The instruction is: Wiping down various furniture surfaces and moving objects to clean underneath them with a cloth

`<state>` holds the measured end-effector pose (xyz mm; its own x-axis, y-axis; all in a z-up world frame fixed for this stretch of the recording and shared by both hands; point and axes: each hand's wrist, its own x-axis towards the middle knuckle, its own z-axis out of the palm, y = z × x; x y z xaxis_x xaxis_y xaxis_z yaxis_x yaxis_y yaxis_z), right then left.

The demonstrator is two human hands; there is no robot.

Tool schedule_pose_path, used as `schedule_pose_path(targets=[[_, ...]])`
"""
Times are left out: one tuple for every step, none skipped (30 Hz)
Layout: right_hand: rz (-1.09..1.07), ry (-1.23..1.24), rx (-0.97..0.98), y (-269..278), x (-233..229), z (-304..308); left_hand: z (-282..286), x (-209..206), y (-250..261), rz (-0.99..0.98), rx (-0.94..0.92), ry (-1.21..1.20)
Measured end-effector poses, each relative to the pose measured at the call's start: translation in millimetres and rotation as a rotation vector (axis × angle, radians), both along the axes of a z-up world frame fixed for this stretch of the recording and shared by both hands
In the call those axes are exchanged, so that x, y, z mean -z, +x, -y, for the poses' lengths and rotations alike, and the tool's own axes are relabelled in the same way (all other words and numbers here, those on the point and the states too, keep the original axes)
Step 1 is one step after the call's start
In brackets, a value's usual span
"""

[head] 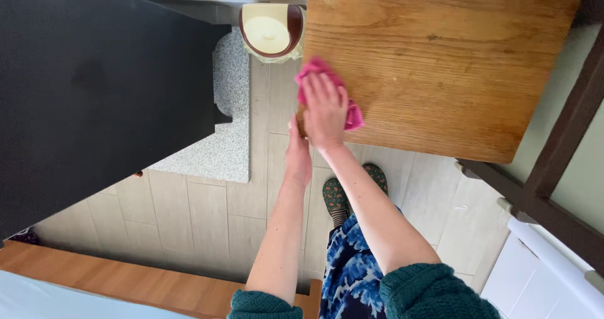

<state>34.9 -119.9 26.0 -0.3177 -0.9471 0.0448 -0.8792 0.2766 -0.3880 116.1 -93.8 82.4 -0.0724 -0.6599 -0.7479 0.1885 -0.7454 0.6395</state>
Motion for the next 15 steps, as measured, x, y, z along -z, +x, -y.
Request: schedule_pose_path(targets=[[0.058,-0.048,-0.080,9,3,-1,6,-17,-8,-0.095,-0.086,0.012],[0.062,-0.047,-0.080,14,3,-4,5,-21,-7,-0.090,-0.086,0.013],[0.122,-0.072,-0.157,18,4,-6,5,-24,-7,-0.183,-0.213,0.033],[0.182,-0.097,-0.234,21,5,-9,4,-28,-7,-0.276,-0.340,0.052],[0.176,-0.091,-0.235,19,12,-12,-6,26,16,-0.282,-0.343,0.058],[0.222,-0.124,-0.342,15,18,-15,-22,78,37,-0.329,-0.467,0.063],[0.272,-0.160,-0.452,13,26,-18,-38,129,52,-0.372,-0.594,0.063],[0.269,-0.158,-0.456,3,27,-24,-41,126,48,-0.376,-0.599,0.064],[0.339,-0.139,-0.546,-2,26,-29,-42,121,49,-0.345,-0.675,0.116],[0.409,-0.119,-0.636,-8,26,-34,-43,115,49,-0.314,-0.751,0.167],[0.413,-0.116,-0.633,-18,17,-40,-47,104,45,-0.310,-0.750,0.171],[0.471,-0.075,-0.668,-28,7,-45,-50,93,41,-0.288,-0.732,0.186],[0.525,-0.037,-0.700,-39,-3,-47,-49,81,37,-0.270,-0.710,0.199],[0.524,-0.037,-0.696,-48,-2,-52,-50,76,33,-0.271,-0.706,0.200],[0.528,-0.028,-0.703,-57,-1,-58,-53,72,30,-0.250,-0.677,0.224]])
